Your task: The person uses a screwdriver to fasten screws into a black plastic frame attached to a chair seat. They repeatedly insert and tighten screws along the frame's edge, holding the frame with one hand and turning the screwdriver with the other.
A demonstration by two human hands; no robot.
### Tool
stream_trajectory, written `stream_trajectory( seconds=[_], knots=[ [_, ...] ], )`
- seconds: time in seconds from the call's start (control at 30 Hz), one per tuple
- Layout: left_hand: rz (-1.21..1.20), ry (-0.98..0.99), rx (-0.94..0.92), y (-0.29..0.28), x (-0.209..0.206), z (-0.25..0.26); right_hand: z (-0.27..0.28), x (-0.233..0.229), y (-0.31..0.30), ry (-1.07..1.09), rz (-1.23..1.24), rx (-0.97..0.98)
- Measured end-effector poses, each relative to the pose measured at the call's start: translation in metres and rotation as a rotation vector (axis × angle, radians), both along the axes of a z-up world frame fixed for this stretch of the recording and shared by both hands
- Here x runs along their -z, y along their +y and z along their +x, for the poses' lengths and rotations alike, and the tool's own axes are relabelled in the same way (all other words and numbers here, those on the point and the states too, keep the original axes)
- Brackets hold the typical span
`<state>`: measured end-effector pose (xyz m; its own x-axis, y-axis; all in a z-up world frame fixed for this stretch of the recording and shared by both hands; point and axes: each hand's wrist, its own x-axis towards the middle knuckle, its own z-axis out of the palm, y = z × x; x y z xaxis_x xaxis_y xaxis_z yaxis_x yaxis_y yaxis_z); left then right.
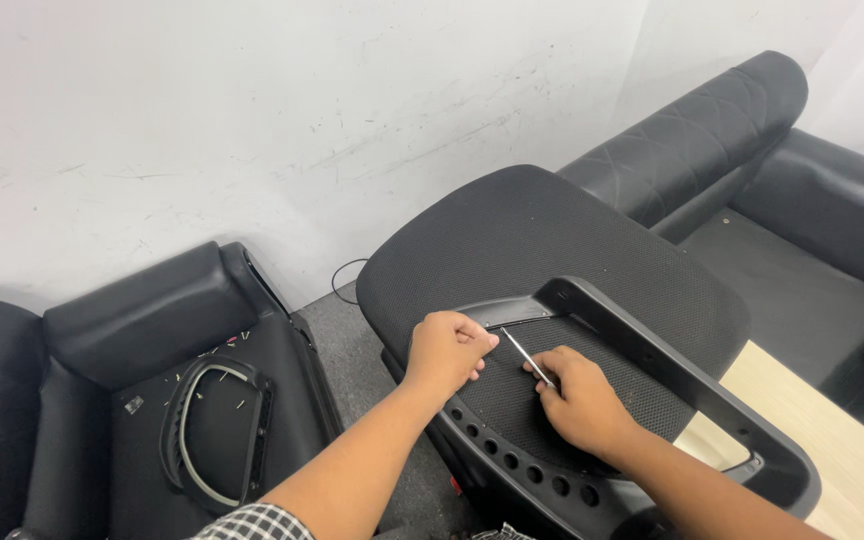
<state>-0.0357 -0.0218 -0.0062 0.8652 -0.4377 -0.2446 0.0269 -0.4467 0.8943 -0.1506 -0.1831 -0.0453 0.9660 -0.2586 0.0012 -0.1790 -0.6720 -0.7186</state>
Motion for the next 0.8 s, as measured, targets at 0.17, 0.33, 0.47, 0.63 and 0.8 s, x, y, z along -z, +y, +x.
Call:
stream_trajectory(
  seconds=[0.17, 0.33, 0.47, 0.63, 0.8],
  knots=[
    [-0.216, 0.189, -0.131, -0.001, 0.009, -0.005, -0.007, -0.011, 0.007, 0.28, 0.092, 0.094],
    [-0.256, 0.221, -0.195, 0.001, 0.014, -0.007, 0.0, -0.008, 0.003, 0.286, 0.021, 0.049],
    [-0.249, 0.237, -0.198, 0.003, 0.011, -0.009, 0.004, -0.005, -0.006, 0.379, 0.113, 0.056],
    [-0.31, 0.273, -0.224, 0.005, 0.01, -0.009, 0.003, -0.002, -0.003, 0.324, 0.014, 0.04],
    [-0.446, 0.312, -0.157, 0.007, 0.016, -0.002, 0.003, -0.003, 0.0, 0.314, 0.015, 0.051]
  ],
)
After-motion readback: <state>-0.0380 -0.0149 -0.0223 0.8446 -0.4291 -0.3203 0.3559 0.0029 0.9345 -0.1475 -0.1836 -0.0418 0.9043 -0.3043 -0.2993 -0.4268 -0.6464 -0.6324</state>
